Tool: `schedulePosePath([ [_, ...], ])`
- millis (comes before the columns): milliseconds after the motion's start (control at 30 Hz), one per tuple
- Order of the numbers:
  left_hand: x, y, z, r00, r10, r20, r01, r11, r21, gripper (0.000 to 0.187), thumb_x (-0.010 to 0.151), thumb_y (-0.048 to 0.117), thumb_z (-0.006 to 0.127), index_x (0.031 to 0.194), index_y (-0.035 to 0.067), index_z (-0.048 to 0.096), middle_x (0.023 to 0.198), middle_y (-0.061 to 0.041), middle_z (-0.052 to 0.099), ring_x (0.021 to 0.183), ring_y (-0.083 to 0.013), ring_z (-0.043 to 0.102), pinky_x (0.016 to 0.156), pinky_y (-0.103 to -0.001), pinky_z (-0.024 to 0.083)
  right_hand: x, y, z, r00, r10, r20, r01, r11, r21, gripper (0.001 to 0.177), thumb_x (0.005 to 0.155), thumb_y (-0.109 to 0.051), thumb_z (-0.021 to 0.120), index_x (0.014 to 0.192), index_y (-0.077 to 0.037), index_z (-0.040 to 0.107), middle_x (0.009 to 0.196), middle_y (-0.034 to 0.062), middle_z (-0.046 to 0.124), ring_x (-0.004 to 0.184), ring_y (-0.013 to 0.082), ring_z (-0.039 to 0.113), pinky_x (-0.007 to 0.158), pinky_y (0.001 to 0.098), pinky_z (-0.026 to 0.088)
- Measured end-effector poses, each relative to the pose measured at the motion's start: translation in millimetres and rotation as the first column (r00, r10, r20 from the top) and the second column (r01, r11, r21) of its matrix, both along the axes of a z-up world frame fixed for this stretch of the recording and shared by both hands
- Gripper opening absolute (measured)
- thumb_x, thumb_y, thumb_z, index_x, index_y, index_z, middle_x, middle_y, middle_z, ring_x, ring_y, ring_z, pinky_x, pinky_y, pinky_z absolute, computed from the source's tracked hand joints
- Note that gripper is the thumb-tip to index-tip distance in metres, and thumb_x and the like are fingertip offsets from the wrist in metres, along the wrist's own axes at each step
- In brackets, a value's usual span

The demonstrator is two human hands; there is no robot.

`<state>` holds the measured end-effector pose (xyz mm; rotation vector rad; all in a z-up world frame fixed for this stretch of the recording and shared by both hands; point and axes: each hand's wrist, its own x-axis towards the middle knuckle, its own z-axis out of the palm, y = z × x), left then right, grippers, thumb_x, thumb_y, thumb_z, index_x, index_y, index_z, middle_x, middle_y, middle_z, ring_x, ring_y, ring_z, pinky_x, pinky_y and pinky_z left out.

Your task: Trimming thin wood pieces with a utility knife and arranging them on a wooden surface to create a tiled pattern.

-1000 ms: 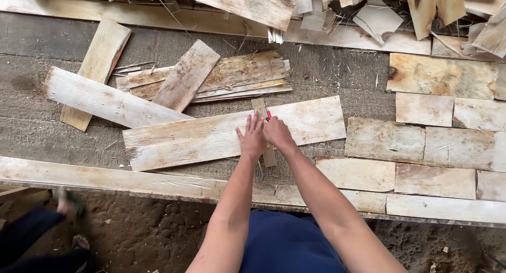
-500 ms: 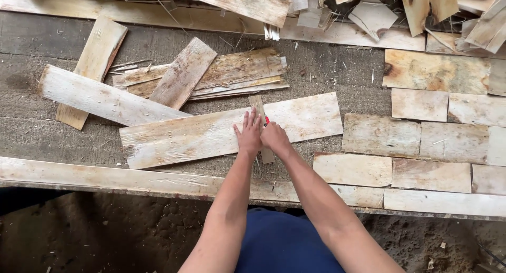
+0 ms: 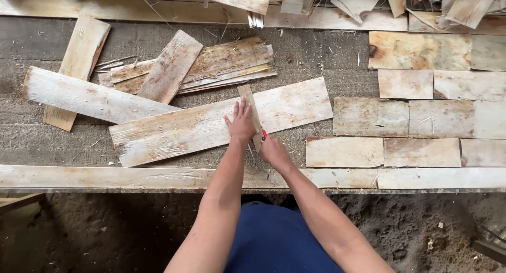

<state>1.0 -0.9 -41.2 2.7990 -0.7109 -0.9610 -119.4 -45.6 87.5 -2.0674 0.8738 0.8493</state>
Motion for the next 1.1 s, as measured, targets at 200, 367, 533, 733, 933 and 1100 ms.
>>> schedulePosePath([
  [200, -5.1, -1.0, 42.2, 1.0, -0.019, 0.01, 0.019, 0.999, 0.031, 0.11, 0.074, 0.039, 0.089, 0.162, 0.026, 0.024, 0.172, 0.01, -0.004, 0.159, -0.019, 0.0, 0.115, -0.081, 0.013, -21.3, -2.0, -4.7, 0.999, -0.05, 0.008, 0.05, 0.999, 0.015, 0.049, 0.107, -0.029, 0.035, 0.124, 0.014, 0.05, 0.123, 0.0389, 0.064, 0.121, 0.0551, 0.061, 0.1, 0.0607, 0.05],
  [367, -5.6, 3.3, 62.3, 0.999, -0.049, 0.019, 0.048, 0.998, 0.026, 0.107, 0.077, 0.042, 0.086, 0.162, 0.026, 0.023, 0.173, 0.009, -0.003, 0.159, -0.018, 0.001, 0.115, -0.082, 0.013, -32.1, 3.3, 9.4, 0.998, -0.064, 0.021, 0.064, 0.998, 0.01, 0.048, 0.106, -0.031, 0.036, 0.123, 0.011, 0.051, 0.12, 0.0373, 0.066, 0.118, 0.0534, 0.064, 0.097, 0.0601, 0.052],
  [533, -4.8, 3.7, 66.0, 0.997, -0.071, 0.032, 0.07, 0.997, 0.035, 0.106, 0.077, 0.045, 0.085, 0.161, 0.026, 0.024, 0.173, 0.008, -0.001, 0.159, -0.0169, 0.003, 0.115, -0.082, 0.014, -48.5, -4.3, -17.4, 0.997, -0.062, 0.042, 0.062, 0.998, -0.01, 0.047, 0.105, -0.031, 0.039, 0.121, 0.01, 0.054, 0.116, 0.036, 0.068, 0.115, 0.0532, 0.065, 0.095, 0.0592, 0.053],
  [733, -11.0, 14.3, 74.1, 0.992, -0.106, 0.069, 0.109, 0.993, -0.038, 0.101, 0.077, 0.046, 0.083, 0.159, 0.024, 0.029, 0.173, 0.005, 0.006, 0.158, -0.0189, 0.01, 0.116, -0.08, 0.018, -55.7, -12.9, -38.2, 0.972, -0.149, 0.182, 0.148, 0.989, 0.016, 0.043, 0.1, -0.032, 0.051, 0.116, 0.007, 0.06, 0.109, 0.0323, 0.069, 0.112, 0.0509, 0.067, 0.093, 0.0568, 0.055],
  [933, -15.1, 31.1, 55.8, 0.986, -0.045, 0.158, 0.072, 0.983, -0.167, 0.097, 0.082, 0.046, 0.081, 0.158, 0.015, 0.03, 0.173, -0.004, 0.007, 0.157, -0.0196, 0.015, 0.121, -0.074, 0.012, -33.9, -6.2, -65.3, 0.903, -0.064, 0.424, 0.15, 0.973, -0.172, 0.045, 0.086, -0.032, 0.077, 0.109, 0.0, 0.056, 0.108, 0.0242, 0.066, 0.102, 0.0481, 0.07, 0.082, 0.0548, 0.061],
  [1100, -9.1, 46.9, 15.1, 0.964, 0.066, 0.258, 0.029, 0.937, -0.349, 0.062, 0.102, 0.045, 0.056, 0.151, 0.012, 0.037, 0.163, -0.01, 0.031, 0.152, -0.0239, 0.03, 0.124, -0.063, 0.018, -31.8, -9.3, -99.4, 0.907, -0.118, 0.404, 0.188, 0.972, -0.138, 0.048, 0.082, -0.023, 0.083, 0.111, 0.004, 0.056, 0.112, 0.0246, 0.062, 0.103, 0.0514, 0.068, 0.084, 0.0577, 0.061],
])
